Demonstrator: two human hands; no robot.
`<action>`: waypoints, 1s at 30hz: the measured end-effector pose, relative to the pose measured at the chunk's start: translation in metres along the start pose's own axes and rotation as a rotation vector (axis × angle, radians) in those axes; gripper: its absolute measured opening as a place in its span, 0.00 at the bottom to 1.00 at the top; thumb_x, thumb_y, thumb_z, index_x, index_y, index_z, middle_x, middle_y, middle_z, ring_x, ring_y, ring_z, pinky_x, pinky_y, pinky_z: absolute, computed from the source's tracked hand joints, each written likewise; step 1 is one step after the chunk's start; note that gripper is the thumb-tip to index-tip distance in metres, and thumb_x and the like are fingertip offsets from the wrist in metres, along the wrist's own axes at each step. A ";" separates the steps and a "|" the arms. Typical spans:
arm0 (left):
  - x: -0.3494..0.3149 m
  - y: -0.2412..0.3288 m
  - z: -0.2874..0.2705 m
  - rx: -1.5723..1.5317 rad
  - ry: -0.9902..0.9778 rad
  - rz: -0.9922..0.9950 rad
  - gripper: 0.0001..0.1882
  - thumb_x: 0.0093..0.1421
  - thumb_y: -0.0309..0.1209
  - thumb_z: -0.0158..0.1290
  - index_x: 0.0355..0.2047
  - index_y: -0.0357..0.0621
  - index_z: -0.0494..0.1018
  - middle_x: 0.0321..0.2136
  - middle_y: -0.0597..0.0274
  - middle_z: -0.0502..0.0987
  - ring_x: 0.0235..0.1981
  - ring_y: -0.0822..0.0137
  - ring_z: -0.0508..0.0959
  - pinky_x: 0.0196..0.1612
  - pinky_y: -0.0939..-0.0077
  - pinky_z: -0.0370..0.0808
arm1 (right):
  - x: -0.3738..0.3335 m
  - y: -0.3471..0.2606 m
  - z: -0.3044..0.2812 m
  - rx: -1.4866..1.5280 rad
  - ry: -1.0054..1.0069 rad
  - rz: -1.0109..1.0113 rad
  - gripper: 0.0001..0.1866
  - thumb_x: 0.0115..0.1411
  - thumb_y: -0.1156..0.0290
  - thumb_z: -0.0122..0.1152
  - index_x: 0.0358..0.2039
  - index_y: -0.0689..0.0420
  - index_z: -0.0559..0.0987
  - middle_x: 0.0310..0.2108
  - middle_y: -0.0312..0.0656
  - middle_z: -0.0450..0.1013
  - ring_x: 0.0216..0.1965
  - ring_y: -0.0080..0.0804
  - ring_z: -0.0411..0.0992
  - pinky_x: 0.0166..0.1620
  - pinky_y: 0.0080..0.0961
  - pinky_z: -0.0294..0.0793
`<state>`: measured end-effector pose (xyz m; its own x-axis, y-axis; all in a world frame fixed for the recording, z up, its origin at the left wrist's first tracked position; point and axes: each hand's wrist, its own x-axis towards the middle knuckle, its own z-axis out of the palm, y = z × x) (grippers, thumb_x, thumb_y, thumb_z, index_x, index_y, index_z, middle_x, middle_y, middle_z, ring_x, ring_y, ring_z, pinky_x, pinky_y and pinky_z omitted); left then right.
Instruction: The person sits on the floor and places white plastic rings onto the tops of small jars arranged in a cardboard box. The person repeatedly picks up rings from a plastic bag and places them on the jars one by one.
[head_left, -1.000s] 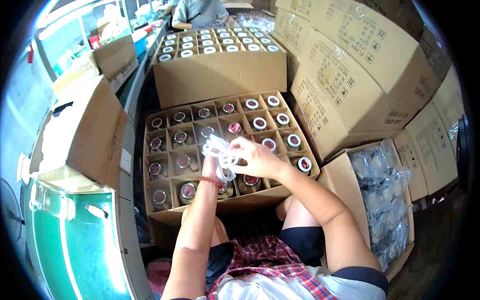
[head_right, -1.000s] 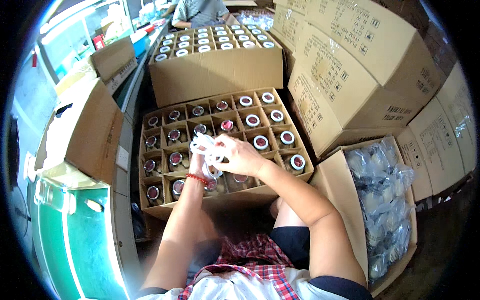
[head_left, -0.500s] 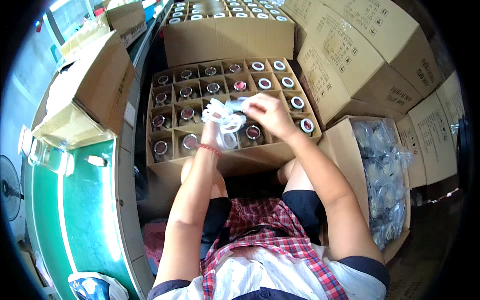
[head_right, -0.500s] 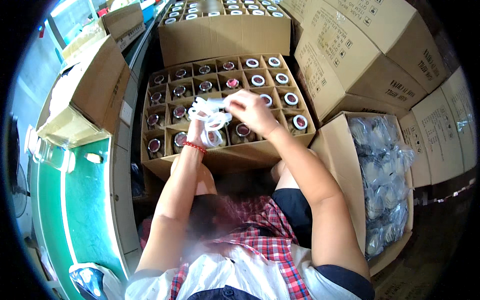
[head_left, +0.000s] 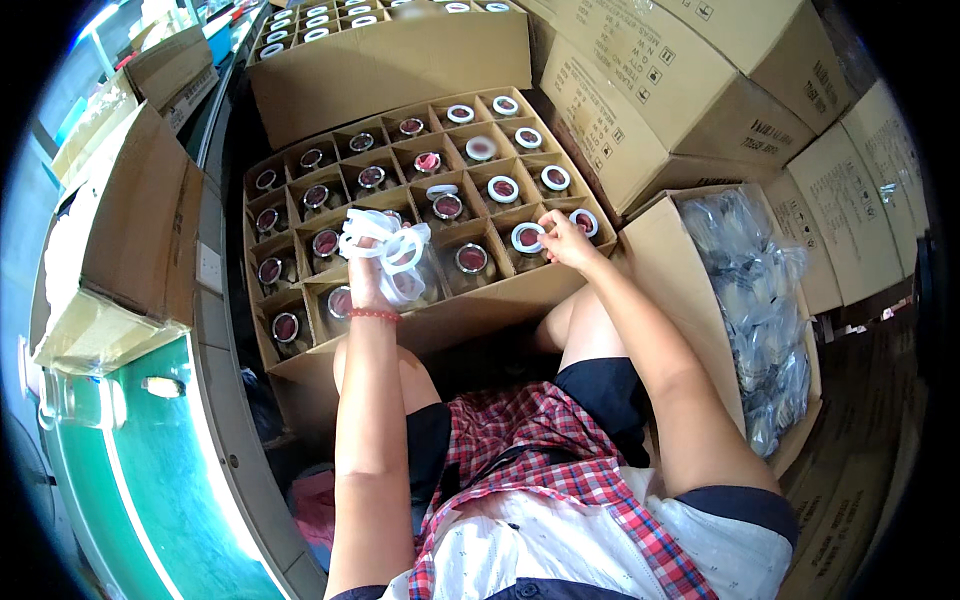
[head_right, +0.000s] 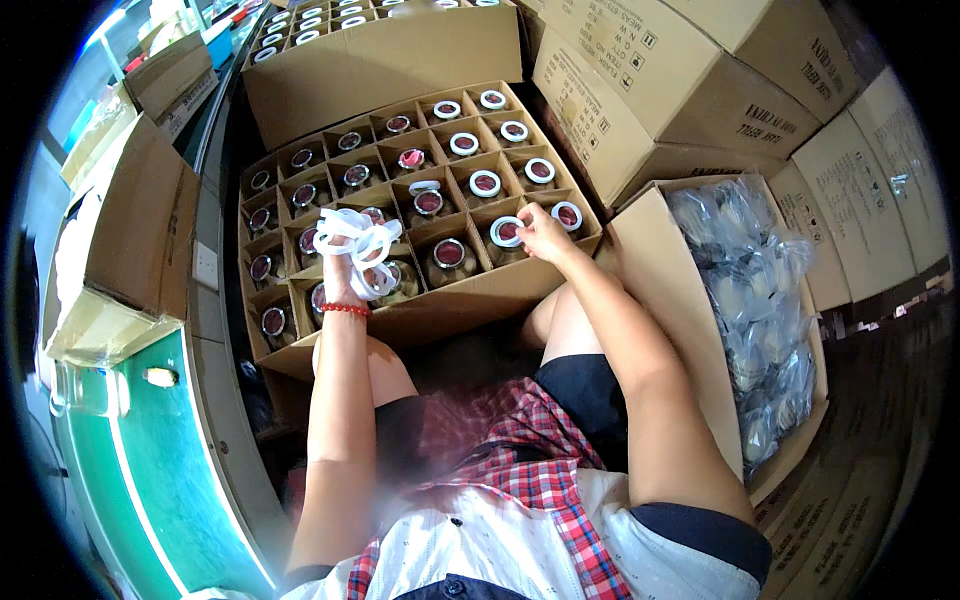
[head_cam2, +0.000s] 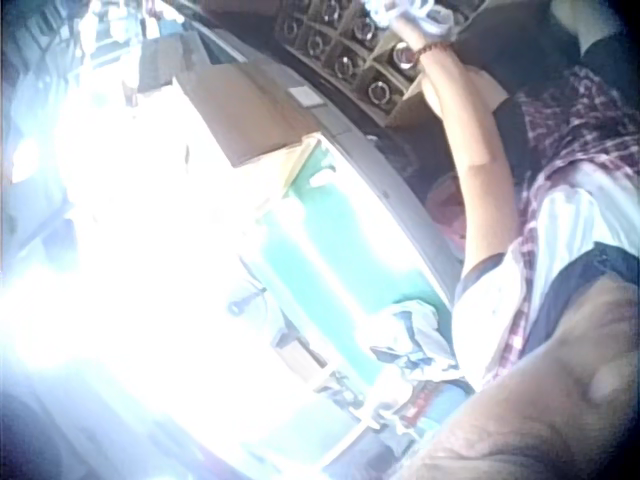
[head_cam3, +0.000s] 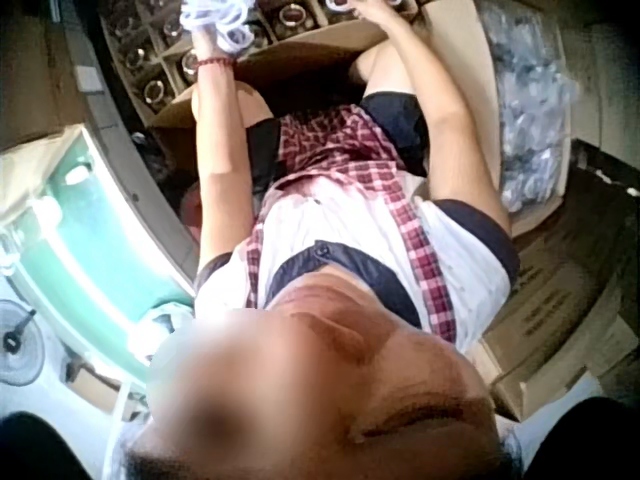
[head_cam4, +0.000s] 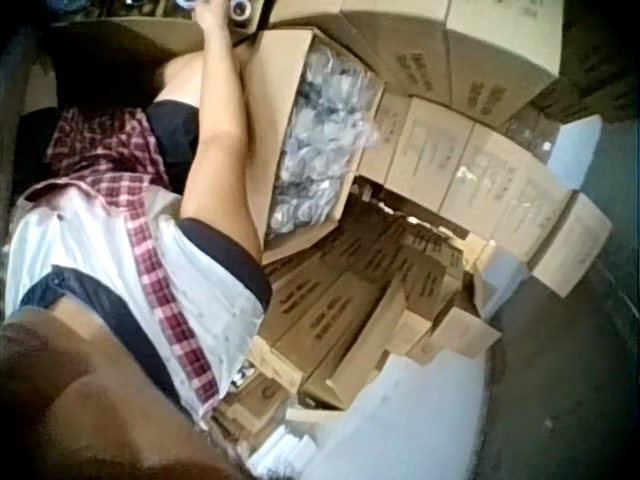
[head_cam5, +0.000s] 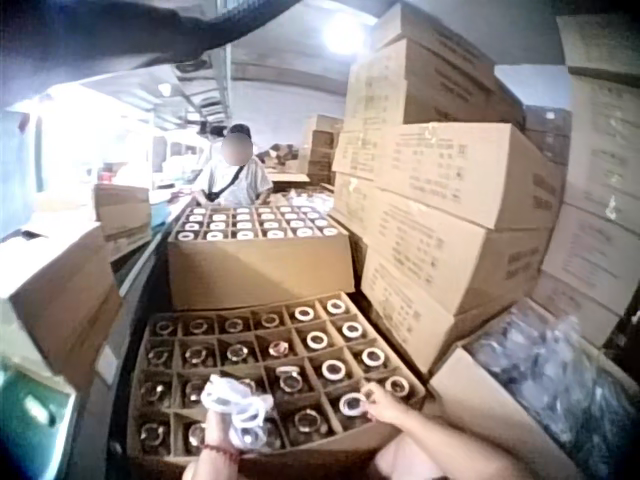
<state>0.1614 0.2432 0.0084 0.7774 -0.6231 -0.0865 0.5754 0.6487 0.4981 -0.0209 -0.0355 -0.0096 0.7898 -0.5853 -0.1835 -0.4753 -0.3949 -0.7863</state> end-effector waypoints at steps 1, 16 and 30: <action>0.000 -0.001 0.002 -0.015 0.001 0.002 0.21 0.52 0.38 0.56 0.43 0.39 0.69 0.39 0.54 0.75 0.39 0.58 0.77 0.42 0.64 0.78 | -0.001 0.002 -0.003 -0.058 0.000 -0.026 0.13 0.57 0.70 0.57 0.42 0.56 0.70 0.21 0.39 0.72 0.20 0.24 0.71 0.22 0.23 0.71; -0.009 -0.001 0.009 0.009 0.050 -0.084 0.24 0.46 0.37 0.61 0.42 0.41 0.70 0.37 0.54 0.75 0.37 0.56 0.78 0.41 0.62 0.79 | -0.027 -0.005 -0.013 -0.719 0.113 -0.503 0.03 0.49 0.73 0.58 0.26 0.54 0.76 0.35 0.41 0.69 0.42 0.43 0.69 0.43 0.38 0.70; -0.011 0.001 0.015 0.015 0.046 -0.144 0.25 0.49 0.42 0.60 0.43 0.43 0.70 0.36 0.53 0.76 0.35 0.57 0.78 0.38 0.66 0.79 | -0.035 -0.040 -0.023 -1.149 -0.307 -0.549 0.12 0.54 0.74 0.50 0.39 0.54 0.77 0.36 0.49 0.72 0.36 0.45 0.74 0.36 0.40 0.73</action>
<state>0.1498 0.2442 0.0229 0.6981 -0.6884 -0.1970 0.6781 0.5473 0.4905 -0.0385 -0.0158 0.0415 0.9682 -0.0323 -0.2481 -0.0023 -0.9927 0.1204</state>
